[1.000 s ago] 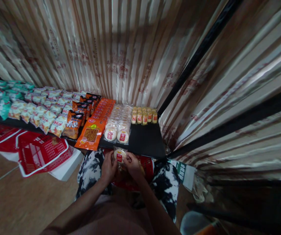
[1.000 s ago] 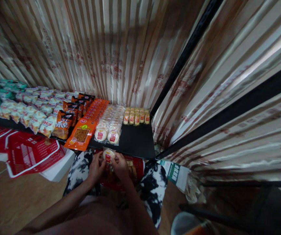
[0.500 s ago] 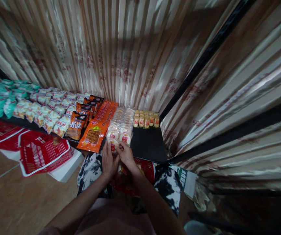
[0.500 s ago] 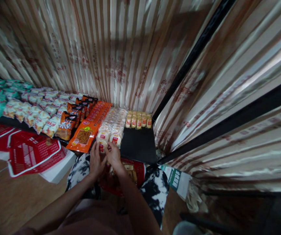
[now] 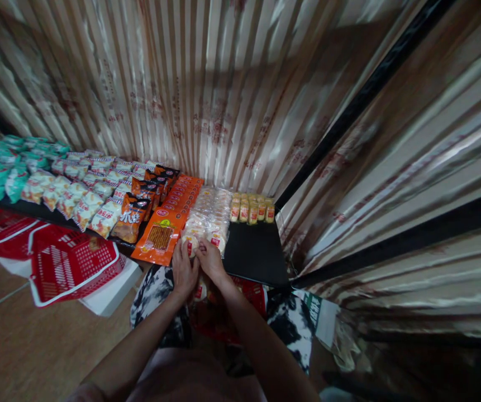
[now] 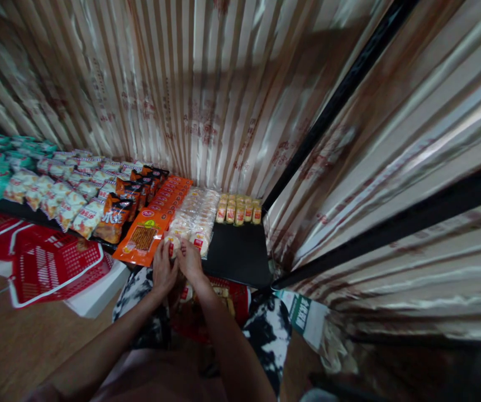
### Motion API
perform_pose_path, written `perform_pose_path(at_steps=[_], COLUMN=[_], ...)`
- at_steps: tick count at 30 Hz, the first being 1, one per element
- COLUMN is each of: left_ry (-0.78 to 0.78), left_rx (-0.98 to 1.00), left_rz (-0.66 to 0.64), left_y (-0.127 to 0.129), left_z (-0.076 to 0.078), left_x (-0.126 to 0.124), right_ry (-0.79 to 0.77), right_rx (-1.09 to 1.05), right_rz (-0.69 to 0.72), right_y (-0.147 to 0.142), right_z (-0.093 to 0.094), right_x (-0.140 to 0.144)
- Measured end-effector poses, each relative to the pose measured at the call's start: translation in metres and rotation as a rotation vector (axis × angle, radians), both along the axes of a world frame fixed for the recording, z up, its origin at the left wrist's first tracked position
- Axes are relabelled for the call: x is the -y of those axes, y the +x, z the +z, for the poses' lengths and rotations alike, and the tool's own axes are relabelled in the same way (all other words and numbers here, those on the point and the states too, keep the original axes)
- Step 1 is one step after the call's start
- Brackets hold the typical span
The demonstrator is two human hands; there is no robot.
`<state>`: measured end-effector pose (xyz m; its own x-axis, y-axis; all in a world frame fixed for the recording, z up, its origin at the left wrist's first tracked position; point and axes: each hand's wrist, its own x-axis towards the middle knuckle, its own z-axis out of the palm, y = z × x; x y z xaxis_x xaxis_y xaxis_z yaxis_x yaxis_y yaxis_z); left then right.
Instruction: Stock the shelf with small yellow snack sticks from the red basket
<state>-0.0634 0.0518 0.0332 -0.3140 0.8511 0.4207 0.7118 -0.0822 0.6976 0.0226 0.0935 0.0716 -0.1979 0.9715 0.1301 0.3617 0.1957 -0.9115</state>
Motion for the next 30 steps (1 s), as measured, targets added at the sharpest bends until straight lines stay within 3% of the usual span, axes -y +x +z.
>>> perform_pose_path(at_steps=[5,8,11,15,21,30], left_ry=[0.005,-0.014,-0.024,-0.052,-0.034,-0.047], left_rx=[-0.018,-0.056,-0.102,-0.134,-0.124,-0.135], left_rz=[0.026,0.048,0.058,0.078,0.086,0.116], left_y=[0.001,0.001,0.003,0.005,0.005,0.007], left_z=[0.002,0.003,0.002,0.003,0.003,0.009], left_x=[-0.003,-0.004,-0.004,-0.005,-0.009,-0.016], right_ry=[0.171,0.377,0.474,0.445,0.367,0.326], right_rx=[0.255,0.465,0.572,0.615,0.572,0.630], right_rz=[-0.029,-0.101,-0.211,-0.311,-0.305,-0.306], right_y=[0.006,0.016,0.030,0.047,0.058,0.059], right_z=[0.002,0.005,0.005,-0.008,-0.032,-0.031], right_x=[0.006,0.009,0.006,-0.003,-0.010,-0.010])
